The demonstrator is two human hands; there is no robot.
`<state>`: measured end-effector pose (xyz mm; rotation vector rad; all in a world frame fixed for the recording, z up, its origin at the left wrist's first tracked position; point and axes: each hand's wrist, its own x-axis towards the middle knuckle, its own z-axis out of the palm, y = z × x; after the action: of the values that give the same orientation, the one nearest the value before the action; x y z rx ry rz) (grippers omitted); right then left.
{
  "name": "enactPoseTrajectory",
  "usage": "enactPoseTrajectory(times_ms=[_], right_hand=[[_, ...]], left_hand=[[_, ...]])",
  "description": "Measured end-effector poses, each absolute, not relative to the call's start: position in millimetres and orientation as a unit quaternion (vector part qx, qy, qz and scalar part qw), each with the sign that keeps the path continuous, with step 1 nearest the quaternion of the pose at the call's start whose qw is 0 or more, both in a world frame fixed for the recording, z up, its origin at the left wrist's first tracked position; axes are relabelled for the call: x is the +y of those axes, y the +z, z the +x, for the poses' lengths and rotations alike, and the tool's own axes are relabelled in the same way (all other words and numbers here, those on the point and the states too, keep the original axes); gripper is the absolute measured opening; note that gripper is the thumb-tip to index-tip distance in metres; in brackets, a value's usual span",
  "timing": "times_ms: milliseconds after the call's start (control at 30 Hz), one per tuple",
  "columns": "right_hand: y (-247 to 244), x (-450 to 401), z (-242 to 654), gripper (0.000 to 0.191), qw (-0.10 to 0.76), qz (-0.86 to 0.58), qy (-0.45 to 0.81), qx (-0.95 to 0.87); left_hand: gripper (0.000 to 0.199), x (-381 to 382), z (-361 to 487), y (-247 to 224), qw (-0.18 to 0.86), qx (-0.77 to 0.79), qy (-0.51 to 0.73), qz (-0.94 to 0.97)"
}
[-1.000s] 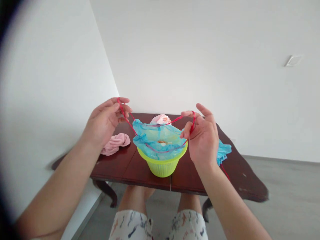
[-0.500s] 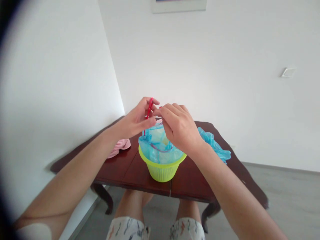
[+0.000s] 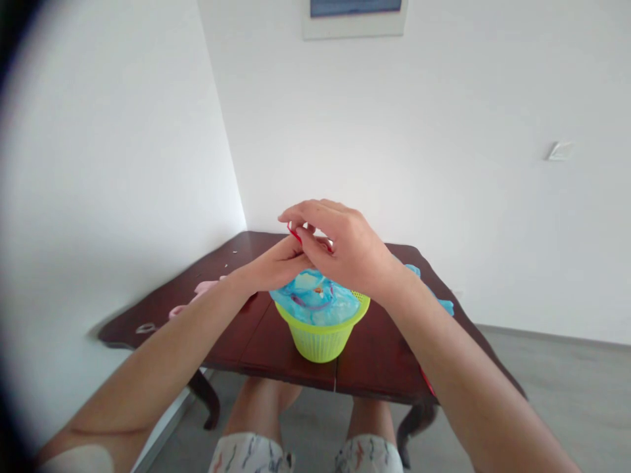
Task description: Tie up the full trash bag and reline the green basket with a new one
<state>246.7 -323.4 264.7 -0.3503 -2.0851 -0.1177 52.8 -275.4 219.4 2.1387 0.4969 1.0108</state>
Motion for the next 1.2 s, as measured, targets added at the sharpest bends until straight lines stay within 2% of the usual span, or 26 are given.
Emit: enactPoseTrajectory(times_ms=[167,300,433,567,633,800,900,967,1033,1067,1200], right_hand=[[244,-320,258,0.017,0.516,-0.218,-0.030,-0.828],[219,-317,262,0.015,0.512,-0.274,0.034,-0.814],[197,-313,260,0.007,0.562,-0.278,0.019,-0.779],[186,-311,258,0.004,0.554,-0.285,-0.030,-0.782],[182,-315,256,0.009,0.558,-0.292,-0.035,-0.776],[161,-329,248,0.011,0.636,-0.325,0.059,-0.697],[140,-333,245,0.009,0.606,-0.346,0.081,-0.711],[128,-333,244,0.012,0.553,-0.357,0.072,-0.749],[121,-334,245,0.014,0.528,-0.364,0.065,-0.764],[121,-334,246,0.014,0.535,-0.368,0.054,-0.758],[132,-332,254,0.020,0.610,-0.367,-0.051,-0.701]], left_hand=[[0.073,-271,47,217,0.466,0.152,0.383,0.783],[0.078,-267,40,215,0.500,0.169,0.366,0.766],[0.074,-268,40,205,0.493,0.179,0.378,0.763],[0.066,-275,46,193,0.500,0.188,0.409,0.740],[0.063,-276,47,187,0.506,0.202,0.420,0.726],[0.045,-267,43,177,0.582,0.245,0.466,0.619],[0.032,-261,42,176,0.648,0.250,0.471,0.544],[0.033,-263,42,177,0.653,0.251,0.458,0.549],[0.039,-268,40,179,0.580,0.258,0.455,0.624],[0.040,-272,39,180,0.504,0.268,0.454,0.684],[0.007,-286,35,181,0.099,0.296,0.395,0.864]])
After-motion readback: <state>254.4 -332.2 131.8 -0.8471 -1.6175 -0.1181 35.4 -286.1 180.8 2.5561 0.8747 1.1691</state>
